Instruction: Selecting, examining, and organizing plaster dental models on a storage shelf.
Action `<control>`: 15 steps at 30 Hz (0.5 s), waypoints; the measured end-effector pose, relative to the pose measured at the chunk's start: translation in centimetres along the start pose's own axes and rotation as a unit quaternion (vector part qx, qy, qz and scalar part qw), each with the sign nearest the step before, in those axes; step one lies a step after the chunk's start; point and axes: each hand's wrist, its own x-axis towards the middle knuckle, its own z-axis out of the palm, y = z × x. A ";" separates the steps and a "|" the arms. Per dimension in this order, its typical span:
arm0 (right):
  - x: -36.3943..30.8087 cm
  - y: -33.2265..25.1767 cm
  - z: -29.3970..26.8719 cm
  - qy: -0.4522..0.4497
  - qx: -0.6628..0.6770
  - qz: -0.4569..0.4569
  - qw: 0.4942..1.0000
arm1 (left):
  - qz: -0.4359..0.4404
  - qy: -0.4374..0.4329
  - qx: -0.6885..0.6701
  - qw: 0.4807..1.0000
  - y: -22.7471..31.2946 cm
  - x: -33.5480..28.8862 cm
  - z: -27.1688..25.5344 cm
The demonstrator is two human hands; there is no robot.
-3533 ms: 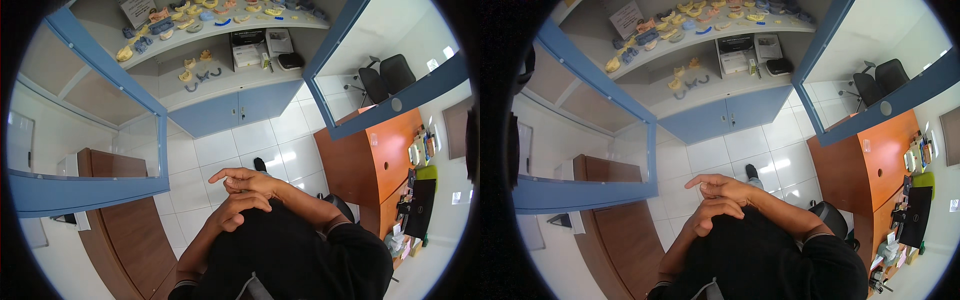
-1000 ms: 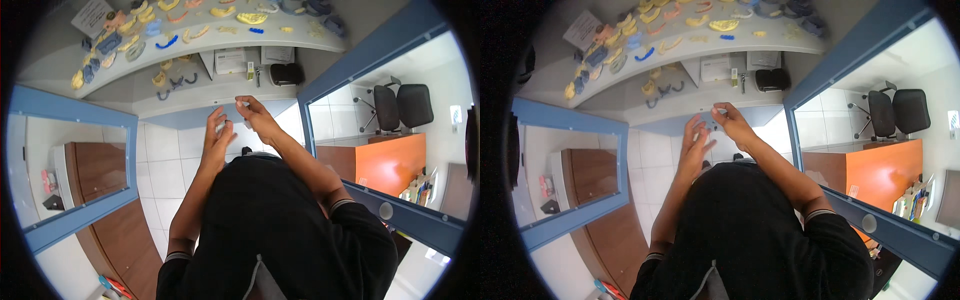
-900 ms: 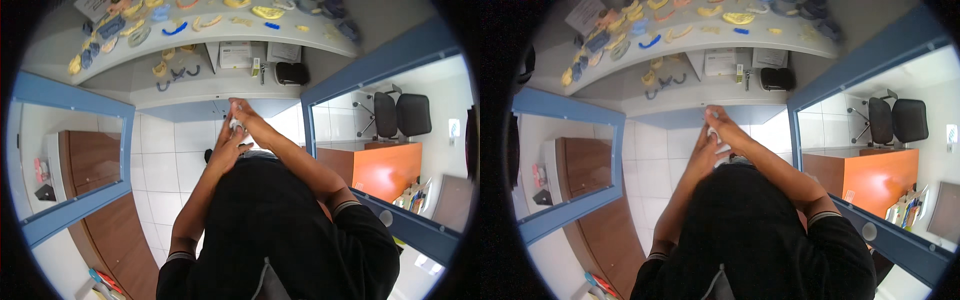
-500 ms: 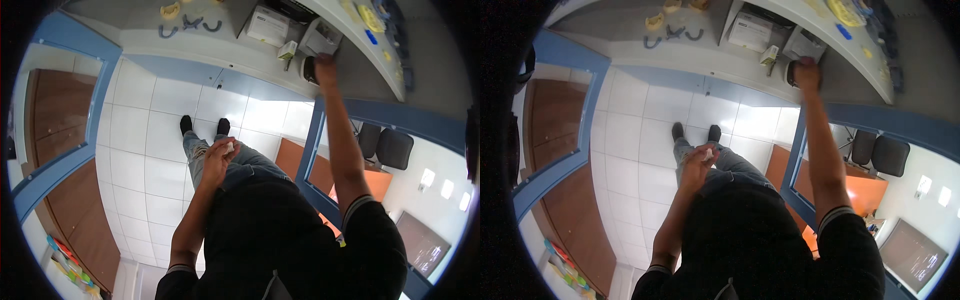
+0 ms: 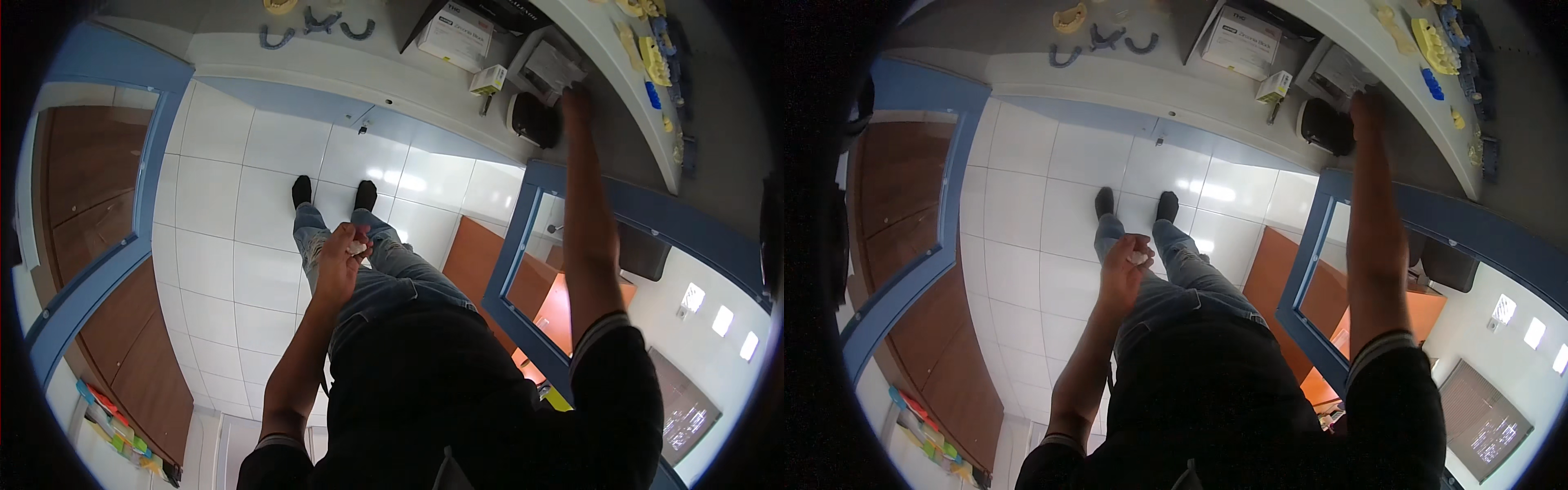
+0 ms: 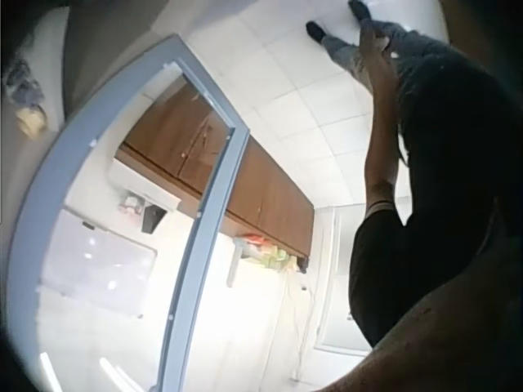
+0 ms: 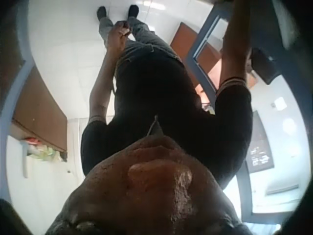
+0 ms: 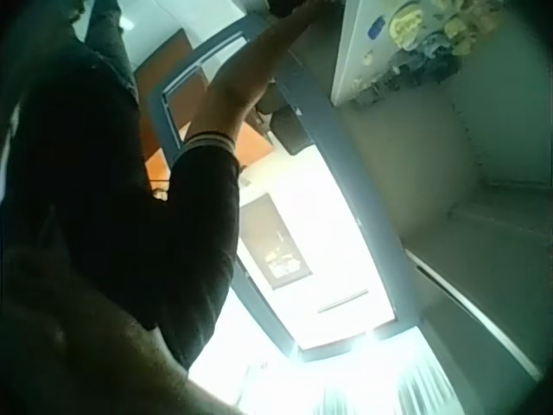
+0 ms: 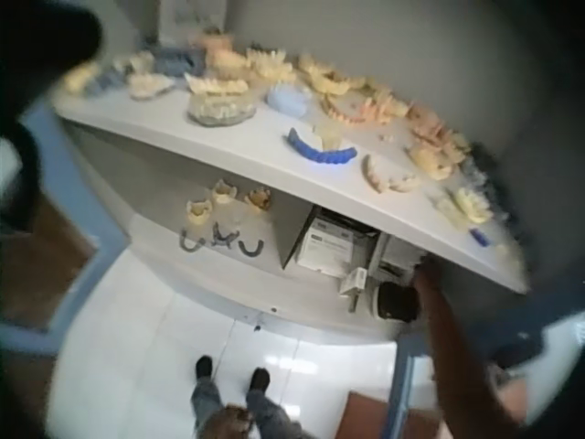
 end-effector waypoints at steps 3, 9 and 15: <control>-8.7 -9.4 -6.7 0.128 -0.134 -0.118 0.976 | -0.069 0.016 -0.075 0.995 0.2 1.5 0.4; -23.8 -20.4 -15.1 0.035 0.261 0.069 0.962 | -0.056 -0.062 0.112 0.990 4.0 3.7 6.6; -29.2 -27.0 -14.2 -0.157 0.302 -0.054 0.939 | 0.031 -0.104 0.119 0.987 4.8 4.9 8.7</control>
